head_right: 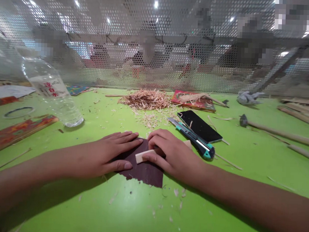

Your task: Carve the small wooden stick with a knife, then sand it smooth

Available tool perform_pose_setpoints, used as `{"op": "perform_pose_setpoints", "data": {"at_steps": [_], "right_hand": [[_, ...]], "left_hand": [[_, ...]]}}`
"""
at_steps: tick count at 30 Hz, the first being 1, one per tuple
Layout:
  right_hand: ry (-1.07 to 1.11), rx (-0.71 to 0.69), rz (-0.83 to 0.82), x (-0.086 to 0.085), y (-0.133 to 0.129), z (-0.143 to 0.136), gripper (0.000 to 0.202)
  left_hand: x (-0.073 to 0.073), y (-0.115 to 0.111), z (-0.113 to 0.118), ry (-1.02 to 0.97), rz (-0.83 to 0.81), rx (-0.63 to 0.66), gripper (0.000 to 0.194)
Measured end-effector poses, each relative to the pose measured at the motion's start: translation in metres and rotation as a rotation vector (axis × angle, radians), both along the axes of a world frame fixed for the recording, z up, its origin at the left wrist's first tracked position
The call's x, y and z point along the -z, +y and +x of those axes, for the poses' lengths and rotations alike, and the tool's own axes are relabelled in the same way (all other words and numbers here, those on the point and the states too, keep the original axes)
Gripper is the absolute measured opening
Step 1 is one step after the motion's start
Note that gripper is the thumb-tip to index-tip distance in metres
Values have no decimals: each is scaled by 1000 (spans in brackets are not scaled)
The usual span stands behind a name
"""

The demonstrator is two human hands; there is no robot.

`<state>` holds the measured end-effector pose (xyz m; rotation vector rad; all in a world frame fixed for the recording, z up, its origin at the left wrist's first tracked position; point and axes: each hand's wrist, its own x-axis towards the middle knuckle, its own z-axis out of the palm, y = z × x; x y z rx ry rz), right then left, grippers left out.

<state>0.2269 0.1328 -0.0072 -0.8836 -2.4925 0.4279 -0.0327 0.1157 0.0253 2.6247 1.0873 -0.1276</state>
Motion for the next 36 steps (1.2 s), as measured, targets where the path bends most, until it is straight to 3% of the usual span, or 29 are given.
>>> {"op": "perform_pose_setpoints", "data": {"at_steps": [5,9,14,20,24,29,33,36], "right_hand": [[9,-82,-6,0,-1,0,21],[-1,6,1,0,0,0,18],[-16,-67,-28,1,0,0,22],[-22,-7,-34,1,-1,-1,20],[-11,-89,-41,1,-2,-1,21],[-7,-16,-34,2,-1,-1,21],[-12,-129,-48,1,-3,-1,21],[-28,-82,-39,2,-3,-2,21]], "left_hand": [[0,-1,-1,-2,-4,0,71],[1,0,-1,2,-6,-3,72],[2,0,-1,-30,-3,-6,71],[3,0,-1,7,-12,-12,72],[5,0,-2,-12,-5,-1,73],[7,2,-3,-20,-6,-13,73],[12,3,-6,-38,13,19,63],[15,5,-7,-43,45,37,55]]}}
